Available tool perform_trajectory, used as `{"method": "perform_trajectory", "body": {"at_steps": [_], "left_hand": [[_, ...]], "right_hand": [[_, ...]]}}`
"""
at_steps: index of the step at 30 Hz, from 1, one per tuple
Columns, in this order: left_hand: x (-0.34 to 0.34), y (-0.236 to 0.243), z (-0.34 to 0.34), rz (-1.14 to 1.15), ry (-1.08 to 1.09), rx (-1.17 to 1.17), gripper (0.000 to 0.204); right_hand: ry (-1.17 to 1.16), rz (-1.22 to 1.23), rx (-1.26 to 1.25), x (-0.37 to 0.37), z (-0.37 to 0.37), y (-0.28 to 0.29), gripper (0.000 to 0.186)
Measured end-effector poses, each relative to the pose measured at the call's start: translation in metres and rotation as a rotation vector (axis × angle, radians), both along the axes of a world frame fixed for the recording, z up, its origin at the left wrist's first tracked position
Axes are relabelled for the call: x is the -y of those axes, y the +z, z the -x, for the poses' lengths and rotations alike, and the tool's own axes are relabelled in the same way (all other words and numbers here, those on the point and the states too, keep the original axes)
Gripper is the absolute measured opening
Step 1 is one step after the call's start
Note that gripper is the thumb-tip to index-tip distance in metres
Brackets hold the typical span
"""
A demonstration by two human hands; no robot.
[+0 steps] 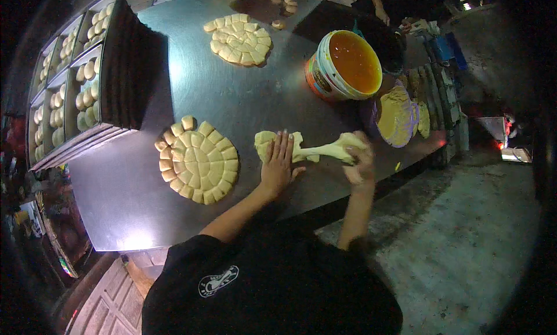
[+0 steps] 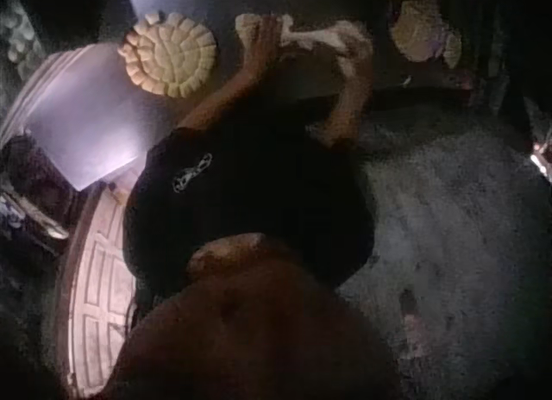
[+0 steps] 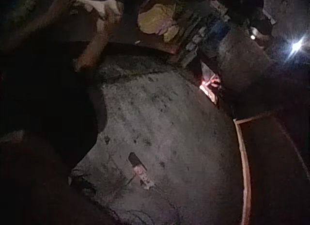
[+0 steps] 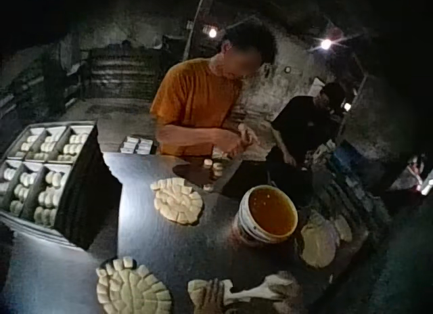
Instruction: The person shapes dough by hand at a production table, filling pieces with a dark mixture, rolling them into small balls, and placing them into metal baking trays.
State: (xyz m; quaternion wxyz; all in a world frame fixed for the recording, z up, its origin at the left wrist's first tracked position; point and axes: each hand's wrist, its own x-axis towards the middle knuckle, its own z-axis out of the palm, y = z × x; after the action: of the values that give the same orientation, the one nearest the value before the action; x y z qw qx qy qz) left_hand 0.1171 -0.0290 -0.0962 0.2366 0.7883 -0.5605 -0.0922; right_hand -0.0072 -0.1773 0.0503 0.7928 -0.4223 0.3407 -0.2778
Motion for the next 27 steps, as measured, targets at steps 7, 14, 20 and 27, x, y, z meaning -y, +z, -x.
{"method": "perform_trajectory", "body": {"at_steps": [7, 14, 20, 27], "left_hand": [[0.009, 0.037, 0.003, 0.054, -0.038, -0.217, 0.1], [0.0, 0.059, 0.062, 0.307, -0.06, -1.014, 0.058], [0.007, 0.057, 0.08, 0.39, 0.086, -0.428, 0.031], [-0.033, 0.046, 0.105, 0.286, 0.091, -0.403, 0.023]], "right_hand": [[0.225, 0.987, -0.337, -0.042, -0.001, 0.056, 0.037], [0.279, 1.004, -0.199, 0.003, 0.04, 0.031, 0.026], [0.446, 0.818, 0.136, 0.03, 0.068, -0.001, 0.029], [0.539, 0.753, 0.194, 0.065, 0.088, 0.031, 0.038]]}}
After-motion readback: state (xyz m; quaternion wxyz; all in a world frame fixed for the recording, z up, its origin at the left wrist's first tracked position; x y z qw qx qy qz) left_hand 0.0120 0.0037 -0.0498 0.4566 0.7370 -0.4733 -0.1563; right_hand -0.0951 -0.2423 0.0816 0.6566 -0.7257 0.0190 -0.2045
